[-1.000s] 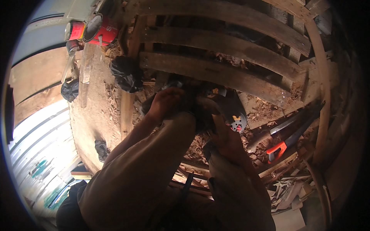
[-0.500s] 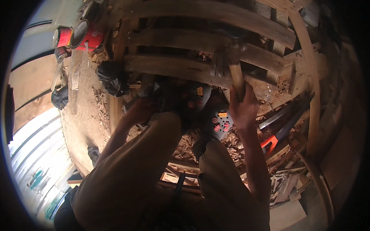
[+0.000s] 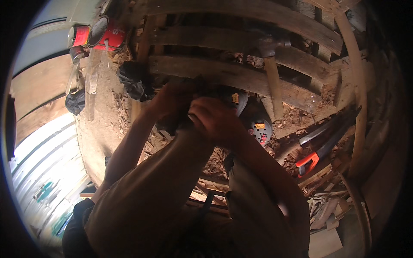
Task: The person uses a hammer to pry apart and remove wooden slats from a wooden pallet. They repeatedly position the hammer under the slats, lever them loose, and pull them away from the frame.
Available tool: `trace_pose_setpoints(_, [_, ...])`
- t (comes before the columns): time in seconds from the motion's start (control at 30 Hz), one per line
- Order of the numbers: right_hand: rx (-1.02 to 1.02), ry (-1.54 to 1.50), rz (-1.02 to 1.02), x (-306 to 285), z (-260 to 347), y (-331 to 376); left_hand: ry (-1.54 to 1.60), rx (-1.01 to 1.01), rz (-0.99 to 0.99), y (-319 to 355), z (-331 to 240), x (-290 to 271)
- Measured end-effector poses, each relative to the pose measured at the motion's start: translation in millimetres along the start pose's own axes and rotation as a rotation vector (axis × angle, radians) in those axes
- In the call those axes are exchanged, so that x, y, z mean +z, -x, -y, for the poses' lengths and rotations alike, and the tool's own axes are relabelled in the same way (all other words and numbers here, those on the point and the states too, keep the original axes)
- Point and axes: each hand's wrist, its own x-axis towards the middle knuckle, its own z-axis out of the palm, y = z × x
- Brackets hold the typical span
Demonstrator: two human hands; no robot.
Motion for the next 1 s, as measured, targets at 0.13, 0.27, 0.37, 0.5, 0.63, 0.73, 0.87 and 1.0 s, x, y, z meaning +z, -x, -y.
trace_pose_setpoints(0.13, [0.149, -0.022, 0.141, 47.3, -44.2, 26.8, 0.467, -0.079, 0.040, -5.2, 31.0, 4.9])
trace_pose_setpoints(0.27, [0.415, 0.035, 0.230, 41.8, -62.4, 47.3, -0.016, 0.081, 0.037, -2.4, 73.4, 41.9])
trace_pose_setpoints(0.37, [0.463, 0.049, 0.196, 40.5, -55.6, 39.0, 0.015, 0.238, -0.055, -8.5, 114.5, 74.2])
trace_pose_setpoints(0.5, [0.450, 0.053, 0.111, 44.4, -63.5, 42.9, -0.025, 0.418, -0.132, -26.4, 133.6, 86.5])
trace_pose_setpoints(0.63, [0.525, 0.013, 0.154, 40.9, -64.5, 42.3, -0.370, 0.219, 0.126, -37.2, 131.8, 100.8])
trace_pose_setpoints(0.73, [0.496, 0.021, 0.114, 40.0, -66.1, 44.1, -0.469, 0.269, 0.171, -50.1, 141.4, 112.9])
trace_pose_setpoints(0.87, [0.473, -0.049, 0.101, 45.0, -64.2, 40.2, -0.283, 0.453, 0.001, -51.5, 196.8, 124.2])
trace_pose_setpoints(1.0, [0.434, 0.012, 0.053, 42.2, -71.2, 49.7, -0.306, 0.047, 0.303, -56.5, 147.1, 110.2])
